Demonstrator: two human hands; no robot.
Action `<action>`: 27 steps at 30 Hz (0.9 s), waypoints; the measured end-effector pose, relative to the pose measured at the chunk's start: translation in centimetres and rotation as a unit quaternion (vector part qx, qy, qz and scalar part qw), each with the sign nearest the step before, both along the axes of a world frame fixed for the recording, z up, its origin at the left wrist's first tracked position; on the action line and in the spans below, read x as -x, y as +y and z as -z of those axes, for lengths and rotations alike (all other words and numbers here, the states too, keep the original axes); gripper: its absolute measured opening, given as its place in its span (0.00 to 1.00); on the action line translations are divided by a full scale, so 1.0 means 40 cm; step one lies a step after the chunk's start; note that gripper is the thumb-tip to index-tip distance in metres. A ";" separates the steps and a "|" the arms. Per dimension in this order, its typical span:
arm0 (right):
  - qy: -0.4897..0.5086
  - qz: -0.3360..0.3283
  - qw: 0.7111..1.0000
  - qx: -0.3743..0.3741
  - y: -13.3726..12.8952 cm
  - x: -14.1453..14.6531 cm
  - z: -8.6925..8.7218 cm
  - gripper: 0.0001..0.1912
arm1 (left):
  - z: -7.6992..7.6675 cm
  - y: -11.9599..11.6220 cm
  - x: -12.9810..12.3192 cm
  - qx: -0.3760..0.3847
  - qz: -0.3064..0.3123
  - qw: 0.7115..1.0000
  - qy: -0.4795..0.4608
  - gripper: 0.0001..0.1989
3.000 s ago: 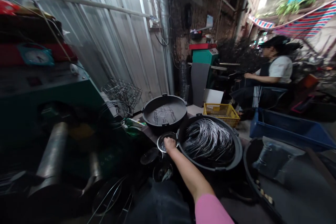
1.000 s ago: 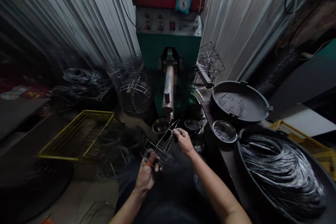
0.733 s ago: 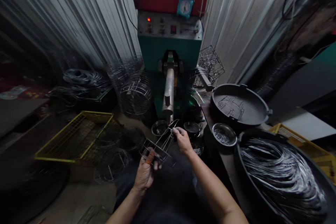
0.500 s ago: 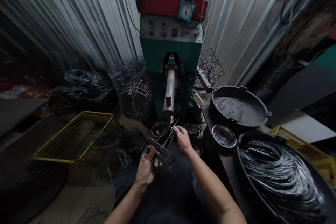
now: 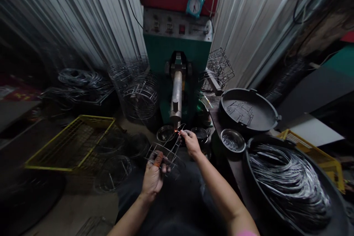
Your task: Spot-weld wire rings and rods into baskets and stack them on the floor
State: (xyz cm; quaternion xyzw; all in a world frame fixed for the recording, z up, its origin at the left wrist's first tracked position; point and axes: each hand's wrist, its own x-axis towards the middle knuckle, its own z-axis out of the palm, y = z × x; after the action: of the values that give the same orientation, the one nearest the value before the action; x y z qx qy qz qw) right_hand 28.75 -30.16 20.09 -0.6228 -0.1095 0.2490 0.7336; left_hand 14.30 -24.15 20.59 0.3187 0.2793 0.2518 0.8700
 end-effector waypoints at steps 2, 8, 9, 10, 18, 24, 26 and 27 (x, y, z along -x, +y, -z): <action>-0.031 -0.024 0.999 0.030 -0.032 0.007 -0.002 0.17 | 0.006 -0.004 -0.002 0.012 -0.006 1.000 -0.005 0.16; -0.136 -0.161 0.966 0.152 -0.157 0.090 0.016 0.14 | 0.018 -0.002 -0.002 -0.003 -0.017 0.999 -0.027 0.15; -0.146 -0.167 0.961 0.163 -0.165 0.103 0.021 0.13 | 0.019 0.000 0.000 0.000 -0.021 0.999 -0.029 0.15; -0.156 -0.165 0.959 0.168 -0.167 0.114 0.026 0.12 | 0.018 0.002 0.002 0.004 -0.024 0.999 -0.030 0.15; -0.233 -0.127 0.952 0.155 -0.128 0.131 0.018 0.09 | 0.010 0.022 0.003 0.012 -0.039 0.999 -0.020 0.16; -0.224 -0.124 0.954 0.155 -0.124 0.138 0.016 0.08 | -0.004 0.033 -0.001 -0.005 -0.028 0.999 -0.026 0.15; -0.231 -0.124 0.953 0.154 -0.119 0.136 0.023 0.08 | 0.002 0.042 -0.005 -0.006 -0.033 0.999 -0.018 0.16; -0.242 -0.122 0.951 0.152 -0.117 0.136 0.027 0.09 | 0.009 0.047 -0.006 -0.002 -0.034 0.999 -0.012 0.16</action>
State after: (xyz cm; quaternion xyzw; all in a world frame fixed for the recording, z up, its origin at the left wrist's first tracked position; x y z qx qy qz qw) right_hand 23.29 -34.85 18.99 -0.7506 -0.3194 0.1922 0.5456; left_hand 14.54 -22.27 20.24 0.3082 0.2792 0.2854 0.8635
